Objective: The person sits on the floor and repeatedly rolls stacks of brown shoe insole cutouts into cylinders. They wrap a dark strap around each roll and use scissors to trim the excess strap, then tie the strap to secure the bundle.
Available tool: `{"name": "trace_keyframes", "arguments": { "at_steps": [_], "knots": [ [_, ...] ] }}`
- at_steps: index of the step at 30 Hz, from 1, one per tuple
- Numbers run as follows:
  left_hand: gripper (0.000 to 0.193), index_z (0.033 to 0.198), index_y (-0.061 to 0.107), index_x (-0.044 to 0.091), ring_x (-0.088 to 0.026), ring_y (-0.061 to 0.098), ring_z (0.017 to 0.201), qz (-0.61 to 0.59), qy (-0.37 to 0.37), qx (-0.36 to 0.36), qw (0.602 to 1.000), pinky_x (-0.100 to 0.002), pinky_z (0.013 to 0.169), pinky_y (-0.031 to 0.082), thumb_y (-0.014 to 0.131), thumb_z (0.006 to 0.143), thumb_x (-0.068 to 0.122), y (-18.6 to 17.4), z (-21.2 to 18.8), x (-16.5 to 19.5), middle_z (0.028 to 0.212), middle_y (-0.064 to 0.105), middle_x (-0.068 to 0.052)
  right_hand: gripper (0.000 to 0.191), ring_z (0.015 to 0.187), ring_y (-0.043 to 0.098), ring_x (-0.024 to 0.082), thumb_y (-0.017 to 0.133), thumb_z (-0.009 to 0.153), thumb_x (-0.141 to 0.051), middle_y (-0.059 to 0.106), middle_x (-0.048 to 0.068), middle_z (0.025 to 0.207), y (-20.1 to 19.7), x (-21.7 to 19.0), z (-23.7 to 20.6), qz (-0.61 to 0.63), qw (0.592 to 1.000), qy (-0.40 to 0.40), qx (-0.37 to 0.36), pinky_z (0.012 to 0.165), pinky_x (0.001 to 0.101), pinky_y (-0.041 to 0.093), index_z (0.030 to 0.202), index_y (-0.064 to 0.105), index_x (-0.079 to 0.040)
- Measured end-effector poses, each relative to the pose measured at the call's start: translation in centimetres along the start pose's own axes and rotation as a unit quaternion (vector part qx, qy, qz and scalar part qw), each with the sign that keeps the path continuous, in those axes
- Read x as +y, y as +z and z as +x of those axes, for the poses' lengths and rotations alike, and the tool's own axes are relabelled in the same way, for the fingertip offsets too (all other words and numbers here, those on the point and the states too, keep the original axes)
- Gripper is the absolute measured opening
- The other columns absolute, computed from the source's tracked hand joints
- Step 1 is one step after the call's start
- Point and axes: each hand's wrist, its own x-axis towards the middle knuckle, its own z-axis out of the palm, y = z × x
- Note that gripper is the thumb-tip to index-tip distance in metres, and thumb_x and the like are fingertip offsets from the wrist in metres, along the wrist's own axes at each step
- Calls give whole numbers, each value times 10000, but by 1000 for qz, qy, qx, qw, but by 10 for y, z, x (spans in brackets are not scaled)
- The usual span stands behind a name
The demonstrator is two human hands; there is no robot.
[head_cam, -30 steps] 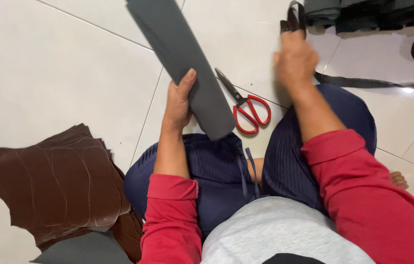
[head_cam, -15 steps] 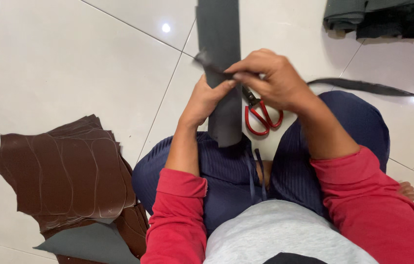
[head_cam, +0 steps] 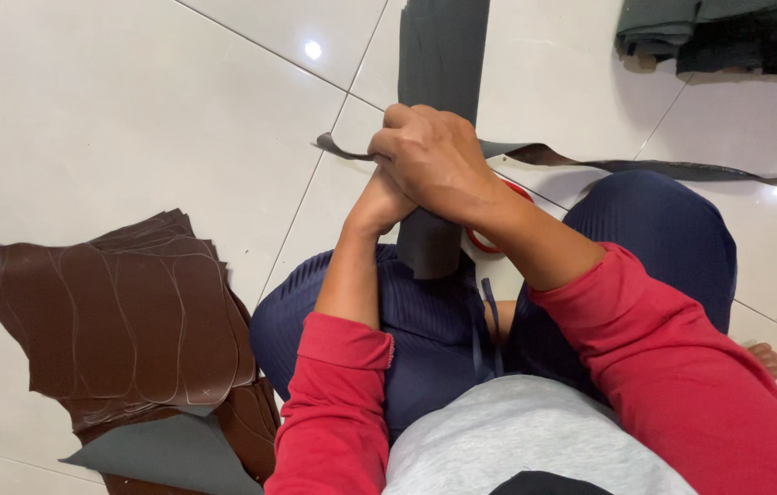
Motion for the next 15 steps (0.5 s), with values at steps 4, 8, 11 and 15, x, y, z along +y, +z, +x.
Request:
{"name": "trace_keyframes", "arguments": {
  "at_steps": [4,8,11,15],
  "knots": [
    [544,1386,520,-26,-210,588,1250,12,26,16,999,-315,978,527,682,925,212,3,-1,-2,1369,613,-160,92,881,666,276,752,855,-173,691,42,912,-5,4,-2,10,1000,-6,10,745,418,534,909,806,-121],
    [506,1379,553,-30,-187,604,1216,16,35,27,999,-310,939,539,599,937,211,5,-1,-4,1333,640,-133,168,909,657,276,766,891,-151,698,65,962,-17,13,-8,107,994,-24,5,786,405,533,1049,772,-93],
    [491,1293,652,-41,-187,658,1088,-98,-37,9,994,-329,896,556,622,947,307,1,-3,0,1199,709,-119,270,935,654,246,726,942,-89,692,89,1041,-33,28,-18,217,976,-22,28,830,380,545,1211,726,-73],
    [581,1257,674,-41,-161,670,997,-169,35,-5,985,-315,856,572,629,987,471,-2,-10,16,1122,713,-114,283,762,612,220,652,903,3,644,164,908,-62,69,-39,187,935,300,-36,702,370,524,1183,678,-37]
  ]
}}
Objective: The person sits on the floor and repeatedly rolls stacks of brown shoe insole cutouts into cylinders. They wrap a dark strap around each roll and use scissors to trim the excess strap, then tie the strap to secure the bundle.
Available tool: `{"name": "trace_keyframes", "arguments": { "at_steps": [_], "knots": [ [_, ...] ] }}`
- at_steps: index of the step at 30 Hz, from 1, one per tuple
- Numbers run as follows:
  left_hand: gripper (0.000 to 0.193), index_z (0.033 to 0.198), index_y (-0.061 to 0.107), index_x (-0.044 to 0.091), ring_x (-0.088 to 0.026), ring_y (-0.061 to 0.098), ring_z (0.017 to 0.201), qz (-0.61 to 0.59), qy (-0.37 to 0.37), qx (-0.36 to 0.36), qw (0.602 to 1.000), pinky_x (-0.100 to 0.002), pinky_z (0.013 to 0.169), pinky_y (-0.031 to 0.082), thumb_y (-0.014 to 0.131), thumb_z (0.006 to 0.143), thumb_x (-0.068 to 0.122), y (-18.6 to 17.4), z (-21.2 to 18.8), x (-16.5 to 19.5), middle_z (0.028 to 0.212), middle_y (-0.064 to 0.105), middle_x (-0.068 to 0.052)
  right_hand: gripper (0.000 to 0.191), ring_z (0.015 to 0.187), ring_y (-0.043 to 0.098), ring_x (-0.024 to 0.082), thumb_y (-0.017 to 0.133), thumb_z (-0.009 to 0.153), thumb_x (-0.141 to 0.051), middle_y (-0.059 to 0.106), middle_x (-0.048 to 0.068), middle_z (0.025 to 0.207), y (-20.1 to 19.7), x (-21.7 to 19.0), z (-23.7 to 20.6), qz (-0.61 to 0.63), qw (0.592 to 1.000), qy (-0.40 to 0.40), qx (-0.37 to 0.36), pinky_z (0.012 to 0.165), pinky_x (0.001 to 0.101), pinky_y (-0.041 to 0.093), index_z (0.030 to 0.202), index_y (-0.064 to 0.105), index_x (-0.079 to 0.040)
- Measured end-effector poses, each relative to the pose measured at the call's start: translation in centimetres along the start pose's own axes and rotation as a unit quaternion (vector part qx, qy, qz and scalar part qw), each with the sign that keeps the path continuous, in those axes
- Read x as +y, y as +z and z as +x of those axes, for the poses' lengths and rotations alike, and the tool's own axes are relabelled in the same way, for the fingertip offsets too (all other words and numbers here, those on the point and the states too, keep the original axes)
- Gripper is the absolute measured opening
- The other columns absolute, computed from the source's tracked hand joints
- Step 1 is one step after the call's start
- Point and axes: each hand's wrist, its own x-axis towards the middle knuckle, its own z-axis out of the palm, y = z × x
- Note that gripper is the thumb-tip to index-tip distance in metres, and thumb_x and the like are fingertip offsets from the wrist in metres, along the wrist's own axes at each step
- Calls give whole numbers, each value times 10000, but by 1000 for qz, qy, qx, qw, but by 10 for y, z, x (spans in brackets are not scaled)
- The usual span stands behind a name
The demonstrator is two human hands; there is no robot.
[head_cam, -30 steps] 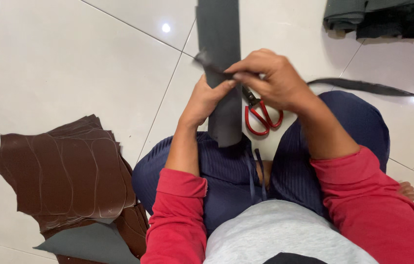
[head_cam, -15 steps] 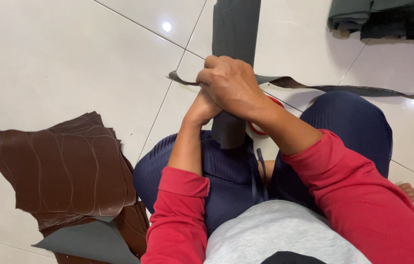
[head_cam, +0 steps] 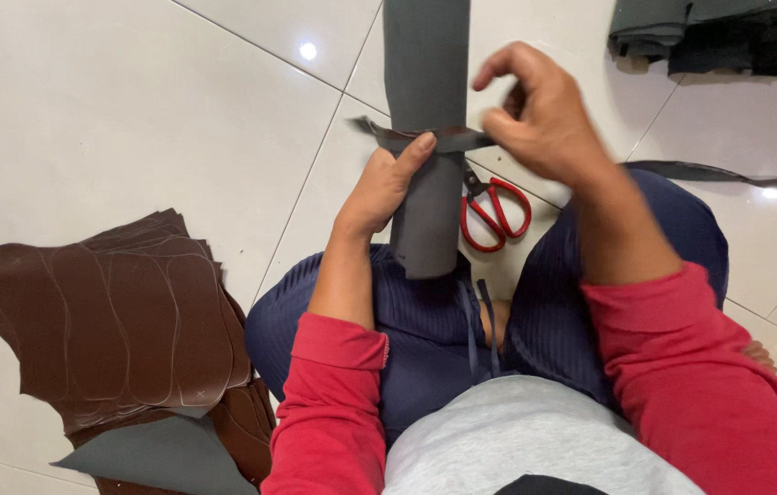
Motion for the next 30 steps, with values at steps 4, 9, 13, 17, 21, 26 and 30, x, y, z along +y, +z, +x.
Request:
{"name": "trace_keyframes", "arguments": {
  "at_steps": [4,9,13,17,21,26,30],
  "knots": [
    [642,1298,633,-34,-170,700,953,-93,-20,-31,995,-321,809,601,633,965,515,3,-4,12,1113,715,-125,359,815,666,213,738,812,-41,686,106,1018,-10,43,1,-107,984,-83,-118,729,364,548,1168,706,-65],
    [692,1372,562,-43,-174,673,1005,-159,-52,-110,980,-329,851,581,656,961,506,9,-5,8,1170,686,-122,331,976,735,207,742,865,-93,758,137,1089,43,79,21,16,987,-47,-151,845,352,580,1188,683,-52],
    [790,1428,509,-33,-198,638,1127,-147,-49,-156,976,-339,953,547,724,906,519,13,-10,1,1275,645,-136,322,1076,686,222,740,927,-155,718,142,1205,55,91,51,86,952,-203,-211,908,358,570,1233,686,-71],
    [927,1474,415,10,-235,589,1258,-94,-31,-171,980,-364,1050,501,815,800,504,23,-12,5,1376,589,-141,322,1078,704,200,666,991,-273,720,117,1290,71,83,72,227,921,-221,-227,878,349,595,1265,713,-110],
    [870,1462,508,-43,-239,568,1304,39,6,-269,962,-357,1107,464,809,835,479,47,-15,10,1391,616,-166,371,1143,695,229,656,1043,-323,730,156,1271,88,71,101,130,947,-267,-126,969,357,573,1310,709,-71],
    [742,1345,631,-29,-217,651,1187,94,-34,-247,964,-349,1050,505,815,802,442,42,-17,27,1265,714,-140,251,1046,724,200,651,1079,-192,767,113,1193,84,66,122,83,976,-177,-97,919,326,606,1317,712,-142],
    [697,1319,630,-28,-200,644,1155,54,-16,-222,973,-344,1027,510,823,817,415,36,-17,36,1235,711,-121,568,1198,638,232,572,1018,-14,508,181,1520,60,66,124,134,965,-208,-86,961,353,556,1570,503,-128]
  ]
}}
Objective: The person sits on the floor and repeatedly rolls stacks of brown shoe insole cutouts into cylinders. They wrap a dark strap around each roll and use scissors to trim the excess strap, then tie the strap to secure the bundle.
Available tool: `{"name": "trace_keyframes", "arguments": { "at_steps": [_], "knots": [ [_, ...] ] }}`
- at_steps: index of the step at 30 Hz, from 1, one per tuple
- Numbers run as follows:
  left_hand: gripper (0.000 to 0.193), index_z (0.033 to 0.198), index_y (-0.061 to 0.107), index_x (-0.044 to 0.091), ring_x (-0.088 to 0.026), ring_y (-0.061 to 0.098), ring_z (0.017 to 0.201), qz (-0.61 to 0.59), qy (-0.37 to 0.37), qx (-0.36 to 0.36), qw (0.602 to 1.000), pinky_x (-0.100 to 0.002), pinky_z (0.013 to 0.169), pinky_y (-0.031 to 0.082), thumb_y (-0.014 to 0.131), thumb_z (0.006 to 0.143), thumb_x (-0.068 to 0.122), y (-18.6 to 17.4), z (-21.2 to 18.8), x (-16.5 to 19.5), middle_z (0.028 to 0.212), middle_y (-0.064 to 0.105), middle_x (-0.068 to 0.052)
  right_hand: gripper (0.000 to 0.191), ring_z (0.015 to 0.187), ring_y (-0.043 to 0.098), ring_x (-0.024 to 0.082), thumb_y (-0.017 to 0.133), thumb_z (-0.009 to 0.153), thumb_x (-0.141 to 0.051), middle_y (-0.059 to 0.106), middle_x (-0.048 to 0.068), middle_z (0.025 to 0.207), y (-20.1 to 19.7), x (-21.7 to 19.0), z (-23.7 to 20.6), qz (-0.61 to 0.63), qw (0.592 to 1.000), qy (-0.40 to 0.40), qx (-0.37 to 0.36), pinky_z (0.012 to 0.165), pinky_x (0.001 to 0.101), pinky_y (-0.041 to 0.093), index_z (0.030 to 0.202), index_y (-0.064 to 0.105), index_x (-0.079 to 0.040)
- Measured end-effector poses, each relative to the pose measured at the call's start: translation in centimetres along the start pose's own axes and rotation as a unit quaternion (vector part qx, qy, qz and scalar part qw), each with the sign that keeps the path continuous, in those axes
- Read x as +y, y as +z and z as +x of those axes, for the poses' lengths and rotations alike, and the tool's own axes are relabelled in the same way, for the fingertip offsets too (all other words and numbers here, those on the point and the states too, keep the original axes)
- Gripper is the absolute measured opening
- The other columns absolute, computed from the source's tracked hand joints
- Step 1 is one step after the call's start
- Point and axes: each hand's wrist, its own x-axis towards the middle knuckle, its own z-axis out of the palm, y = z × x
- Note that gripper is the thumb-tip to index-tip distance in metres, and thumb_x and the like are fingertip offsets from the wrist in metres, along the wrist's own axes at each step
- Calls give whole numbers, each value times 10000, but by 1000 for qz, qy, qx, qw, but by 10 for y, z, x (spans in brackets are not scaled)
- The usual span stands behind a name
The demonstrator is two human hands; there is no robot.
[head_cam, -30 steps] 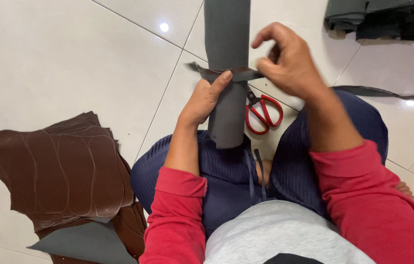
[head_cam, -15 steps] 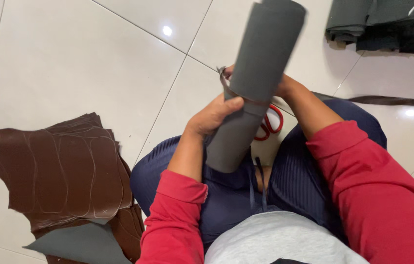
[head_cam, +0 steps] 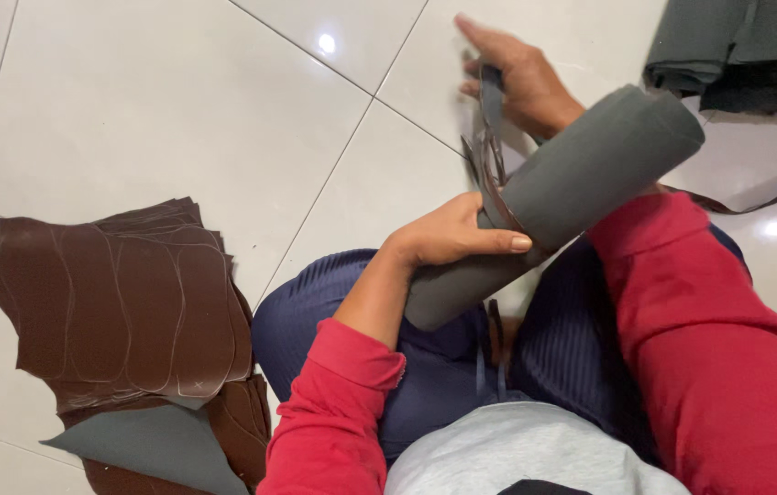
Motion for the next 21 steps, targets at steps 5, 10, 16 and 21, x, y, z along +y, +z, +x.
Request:
{"name": "trace_keyframes", "arguments": {
  "at_steps": [5,10,16,21],
  "knots": [
    [706,1325,629,-34,-204,671,1101,-61,6,23,998,-353,973,553,818,822,425,-9,-2,0,1205,719,-127,503,1043,701,256,716,969,-85,597,196,1394,-35,-5,-62,-155,987,22,22,895,370,587,1448,583,-11],
    [731,1342,621,-40,-214,663,1154,-57,36,36,997,-345,1011,534,792,849,472,-7,0,-7,1246,708,-144,377,1011,721,232,668,1004,-145,659,158,1276,-8,-8,-119,303,912,272,-53,872,352,615,1351,615,-9],
    [792,1377,563,-23,-184,633,1167,-87,77,83,990,-339,1007,535,778,856,534,-13,2,-16,1274,663,-126,287,973,745,202,610,1046,-218,733,112,1134,9,-30,-101,447,852,253,98,846,331,649,1235,653,-7],
    [712,1352,577,-43,-184,668,1040,-189,92,170,963,-337,898,569,707,929,515,-24,5,-19,1173,686,-127,195,815,760,235,584,1102,-291,683,77,930,-12,-53,-114,453,808,222,305,666,364,639,1053,599,-103]
  ]
}}
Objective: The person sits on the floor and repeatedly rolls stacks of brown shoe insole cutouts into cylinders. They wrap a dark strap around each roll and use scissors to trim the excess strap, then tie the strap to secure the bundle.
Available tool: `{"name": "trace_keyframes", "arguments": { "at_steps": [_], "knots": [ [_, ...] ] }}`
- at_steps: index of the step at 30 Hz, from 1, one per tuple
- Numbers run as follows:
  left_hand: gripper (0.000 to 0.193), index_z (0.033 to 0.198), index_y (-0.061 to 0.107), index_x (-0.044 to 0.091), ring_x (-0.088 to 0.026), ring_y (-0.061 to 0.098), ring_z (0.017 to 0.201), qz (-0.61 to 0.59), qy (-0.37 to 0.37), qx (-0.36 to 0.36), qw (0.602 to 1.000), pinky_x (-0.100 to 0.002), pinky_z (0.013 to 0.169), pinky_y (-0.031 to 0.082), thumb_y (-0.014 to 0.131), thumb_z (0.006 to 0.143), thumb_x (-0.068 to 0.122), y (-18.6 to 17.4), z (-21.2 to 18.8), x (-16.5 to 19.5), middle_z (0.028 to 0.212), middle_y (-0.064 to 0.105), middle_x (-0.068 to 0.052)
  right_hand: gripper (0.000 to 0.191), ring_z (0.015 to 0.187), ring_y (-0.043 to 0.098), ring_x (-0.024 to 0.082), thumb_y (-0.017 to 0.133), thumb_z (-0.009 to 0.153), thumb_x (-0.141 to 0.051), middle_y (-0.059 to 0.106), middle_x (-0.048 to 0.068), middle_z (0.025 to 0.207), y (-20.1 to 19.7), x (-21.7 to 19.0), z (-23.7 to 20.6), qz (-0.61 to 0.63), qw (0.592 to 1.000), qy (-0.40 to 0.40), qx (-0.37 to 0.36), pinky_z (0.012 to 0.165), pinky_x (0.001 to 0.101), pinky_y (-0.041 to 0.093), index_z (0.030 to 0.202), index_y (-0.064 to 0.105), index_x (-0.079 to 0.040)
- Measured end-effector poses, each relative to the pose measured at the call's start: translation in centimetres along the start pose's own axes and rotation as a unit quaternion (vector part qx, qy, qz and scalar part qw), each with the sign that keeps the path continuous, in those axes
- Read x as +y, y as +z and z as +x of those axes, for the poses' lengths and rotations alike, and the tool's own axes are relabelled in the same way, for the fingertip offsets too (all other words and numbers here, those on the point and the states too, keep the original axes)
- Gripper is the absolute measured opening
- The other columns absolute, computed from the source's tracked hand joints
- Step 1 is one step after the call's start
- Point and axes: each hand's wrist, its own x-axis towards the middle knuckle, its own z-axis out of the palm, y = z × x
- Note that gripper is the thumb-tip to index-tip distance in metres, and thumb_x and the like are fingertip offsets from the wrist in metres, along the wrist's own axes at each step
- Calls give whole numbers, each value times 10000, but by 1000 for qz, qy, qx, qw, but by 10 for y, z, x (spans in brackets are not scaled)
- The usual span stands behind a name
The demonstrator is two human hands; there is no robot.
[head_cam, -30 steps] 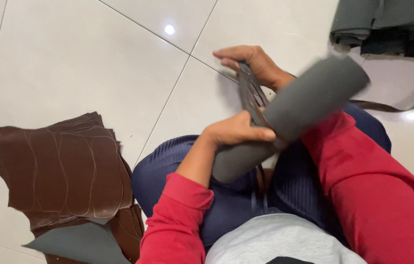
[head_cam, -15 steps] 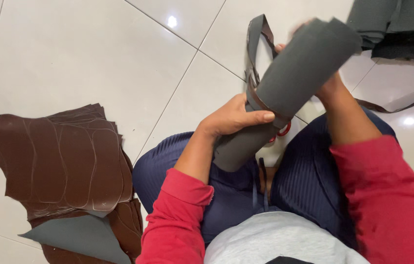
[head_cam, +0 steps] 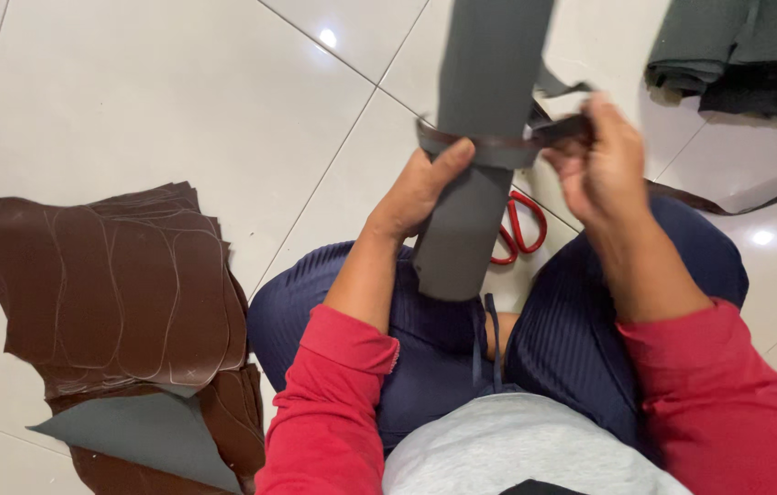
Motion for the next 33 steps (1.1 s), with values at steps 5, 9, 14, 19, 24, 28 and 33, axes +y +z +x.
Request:
{"name": "trace_keyframes", "arguments": {
  "at_steps": [5,9,14,19,24,28,33],
  "knots": [
    [651,1320,579,-69,-207,674,968,-50,62,97,992,-360,824,580,674,971,473,-1,4,0,1095,677,-135,338,695,652,181,522,1268,-263,639,100,837,-16,-35,-30,23,989,-140,-41,677,345,586,1001,538,-57],
    [678,1331,557,-49,-183,666,1058,-36,68,115,990,-324,911,572,624,984,530,0,8,-2,1159,669,-127,373,641,623,211,427,1306,-244,647,163,828,-12,-48,-55,-73,966,-232,-91,584,295,507,1008,512,-37],
    [748,1362,504,-47,-212,680,1056,-40,58,103,992,-335,901,584,611,958,573,1,8,-4,1175,660,-158,359,650,645,241,397,1311,-260,641,189,836,-5,-61,-69,-121,949,-280,-79,592,305,497,1071,500,-15],
    [704,1338,533,-60,-198,671,1041,-72,57,100,991,-328,894,577,600,991,549,1,6,-2,1166,663,-148,316,654,654,245,451,1303,-243,641,182,860,-5,-61,-79,-118,938,-312,-98,613,328,499,1098,510,-10],
    [602,1318,566,-35,-177,679,1009,-104,72,54,990,-323,877,569,579,1022,489,-3,2,-3,1148,675,-127,237,689,691,235,520,1259,-220,660,153,907,-14,-62,-75,-77,944,-315,-65,645,344,571,1131,535,-21],
    [641,1280,596,-84,-220,702,971,-174,83,-37,981,-357,847,581,529,1105,529,-2,-4,-6,1124,689,-175,186,717,722,228,576,1224,-202,676,129,945,-23,-56,-33,-12,966,-260,1,671,357,629,1156,554,-29],
    [676,1378,563,-3,-215,712,1044,-249,-14,-137,959,-360,904,597,521,1007,560,10,-11,-9,1244,685,-174,172,750,731,201,596,1091,-228,728,119,942,-3,15,24,-129,987,-95,0,677,340,615,1116,609,-58]
  ]
}}
